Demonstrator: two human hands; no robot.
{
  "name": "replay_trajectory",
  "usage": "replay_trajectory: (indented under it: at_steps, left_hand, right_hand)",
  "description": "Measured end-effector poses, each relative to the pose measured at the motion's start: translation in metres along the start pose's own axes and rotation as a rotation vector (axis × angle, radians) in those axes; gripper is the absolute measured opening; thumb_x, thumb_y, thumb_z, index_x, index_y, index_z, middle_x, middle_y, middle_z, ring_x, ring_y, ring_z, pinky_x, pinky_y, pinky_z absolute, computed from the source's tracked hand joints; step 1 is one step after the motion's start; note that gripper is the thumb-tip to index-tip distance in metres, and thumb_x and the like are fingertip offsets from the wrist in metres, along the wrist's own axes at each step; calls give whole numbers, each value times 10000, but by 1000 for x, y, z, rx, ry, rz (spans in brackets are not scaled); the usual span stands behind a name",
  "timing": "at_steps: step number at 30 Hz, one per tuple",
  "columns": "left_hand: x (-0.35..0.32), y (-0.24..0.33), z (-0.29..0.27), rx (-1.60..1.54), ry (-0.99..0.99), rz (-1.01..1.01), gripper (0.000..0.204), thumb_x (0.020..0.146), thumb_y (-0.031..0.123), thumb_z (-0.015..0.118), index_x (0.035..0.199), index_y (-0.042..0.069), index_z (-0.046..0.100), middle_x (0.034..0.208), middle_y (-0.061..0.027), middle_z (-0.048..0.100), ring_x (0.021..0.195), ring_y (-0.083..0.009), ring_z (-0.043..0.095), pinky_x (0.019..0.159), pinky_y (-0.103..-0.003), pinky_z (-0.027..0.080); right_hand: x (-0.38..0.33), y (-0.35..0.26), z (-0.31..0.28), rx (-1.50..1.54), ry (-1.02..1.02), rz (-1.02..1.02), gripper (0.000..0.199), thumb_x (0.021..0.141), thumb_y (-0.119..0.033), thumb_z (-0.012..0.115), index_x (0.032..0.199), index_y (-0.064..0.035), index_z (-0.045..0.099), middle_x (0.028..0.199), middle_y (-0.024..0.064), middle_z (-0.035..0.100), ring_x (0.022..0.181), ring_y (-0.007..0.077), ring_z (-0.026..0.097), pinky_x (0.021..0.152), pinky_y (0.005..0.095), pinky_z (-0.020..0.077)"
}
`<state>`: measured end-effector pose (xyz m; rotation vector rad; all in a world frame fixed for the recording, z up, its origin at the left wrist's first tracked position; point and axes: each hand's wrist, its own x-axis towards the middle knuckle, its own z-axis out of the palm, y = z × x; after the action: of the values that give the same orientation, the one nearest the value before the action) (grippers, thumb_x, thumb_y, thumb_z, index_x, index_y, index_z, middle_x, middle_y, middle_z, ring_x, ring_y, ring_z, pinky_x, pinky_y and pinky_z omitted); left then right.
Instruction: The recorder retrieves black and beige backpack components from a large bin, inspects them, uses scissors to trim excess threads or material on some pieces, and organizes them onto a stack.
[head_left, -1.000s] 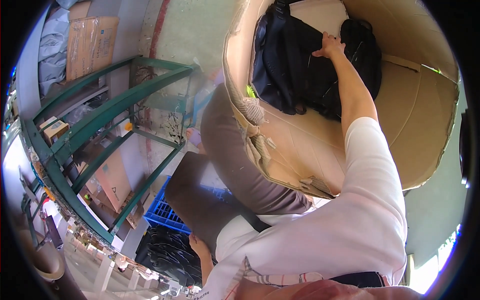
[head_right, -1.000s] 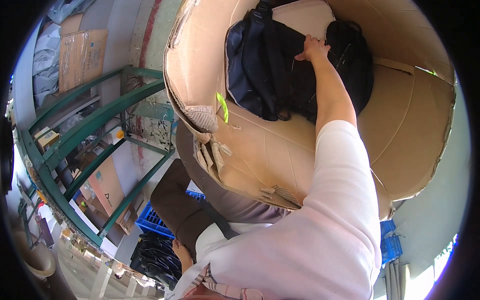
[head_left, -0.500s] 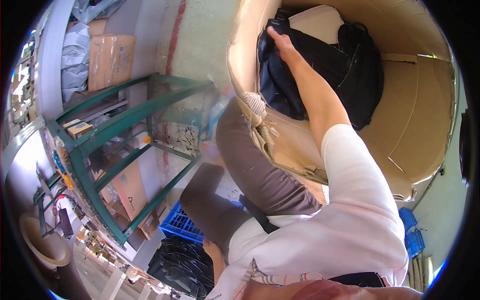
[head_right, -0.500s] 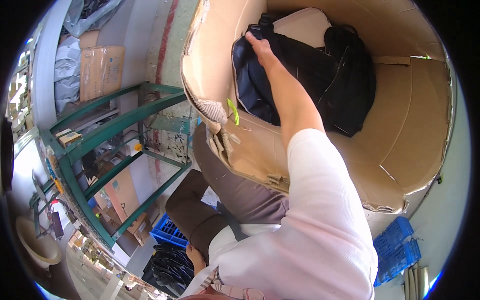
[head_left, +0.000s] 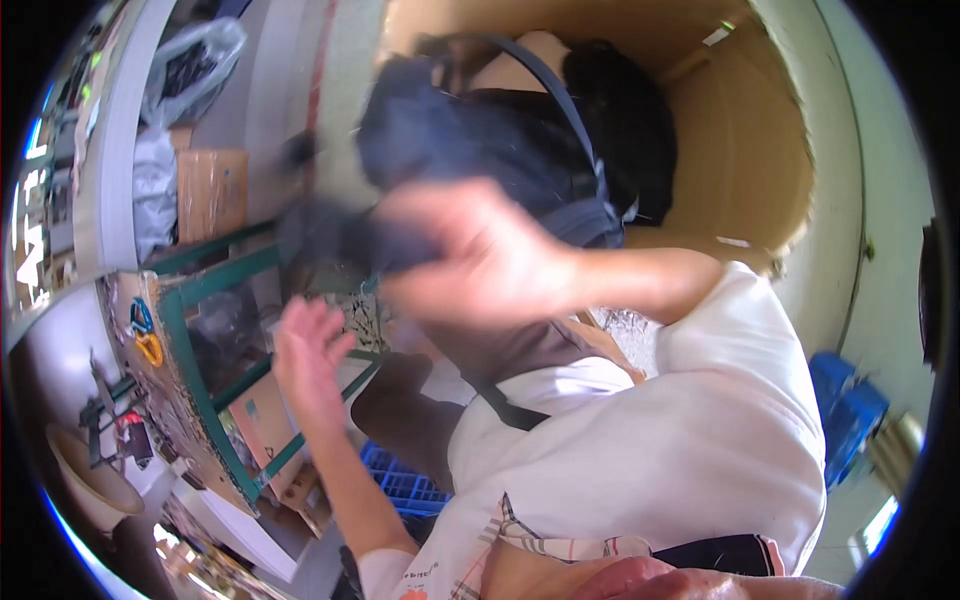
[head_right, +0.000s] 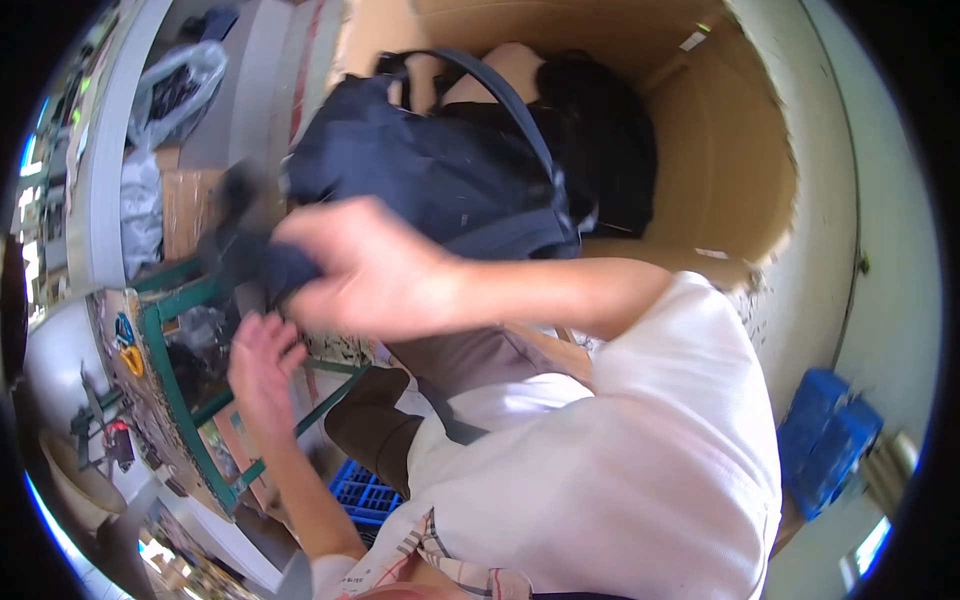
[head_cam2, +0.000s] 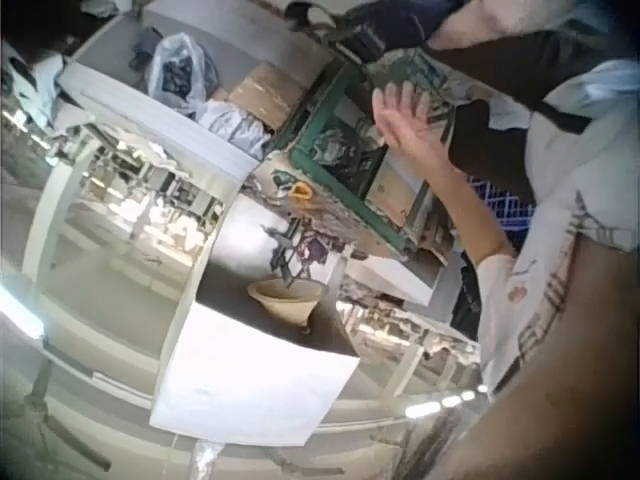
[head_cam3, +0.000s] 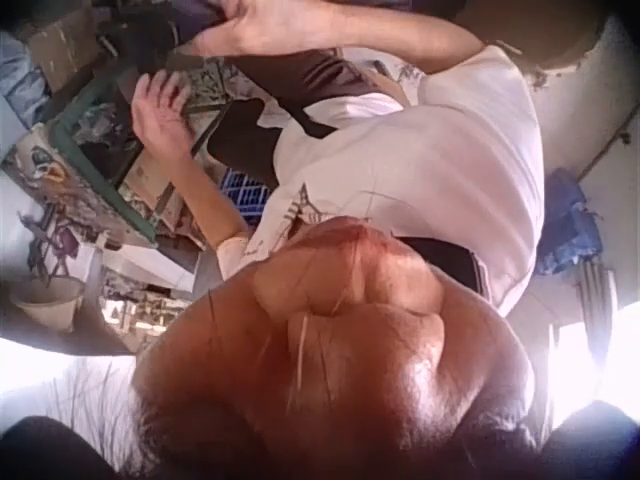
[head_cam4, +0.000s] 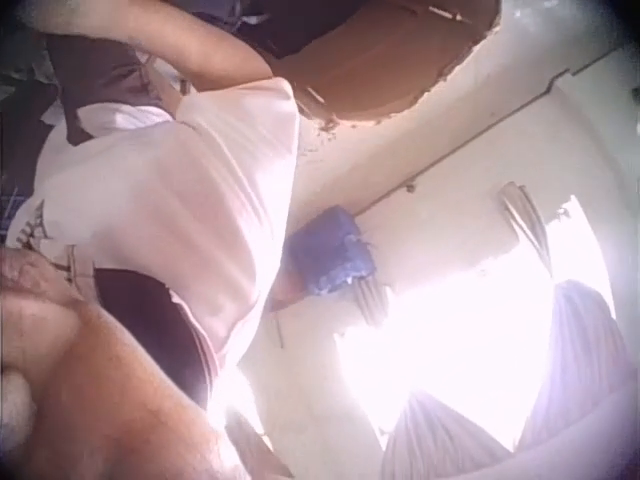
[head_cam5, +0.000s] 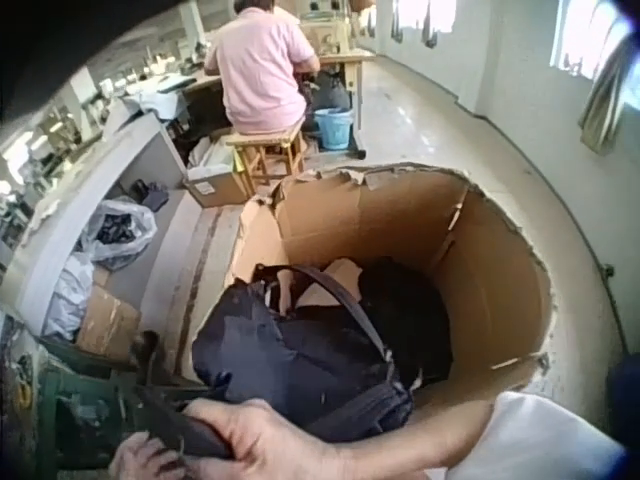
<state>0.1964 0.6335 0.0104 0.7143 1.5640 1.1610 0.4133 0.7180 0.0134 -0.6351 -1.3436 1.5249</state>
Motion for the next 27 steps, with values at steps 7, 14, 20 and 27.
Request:
replay_trajectory:
  at_steps: [7,14,20,27]
  left_hand:
    - [-20,105,88,-188,-362,-455,492,814,442,451,1046,10,481,987,-86,546,863,-191,544,785,-326,426]
    - [-20,69,-20,541,-328,-204,482,582,112,593,1034,-11,481,921,-86,548,810,-209,531,761,-300,411]
    - [-111,21,-107,273,-230,301,575,571,79,578,1121,-15,441,1048,-111,523,965,-233,504,859,-302,379]
    - [-206,-57,-230,67,56,488,564,565,35,645,1103,2,477,1036,-88,533,955,-210,505,842,-315,402]
  right_hand:
    - [-54,-76,106,347,-245,-106,181,590,-51,545,740,33,484,612,190,527,609,339,538,543,378,420]
    - [-122,-66,203,343,-754,-236,216,582,-96,573,695,71,496,614,199,530,638,356,540,554,384,429]
    - [-137,-82,151,-274,-854,-587,421,680,-367,601,773,39,540,805,172,508,717,303,518,617,364,445]
    - [-55,-18,38,-406,-312,-21,779,690,-566,534,1170,31,387,1097,202,460,1050,306,418,898,353,316]
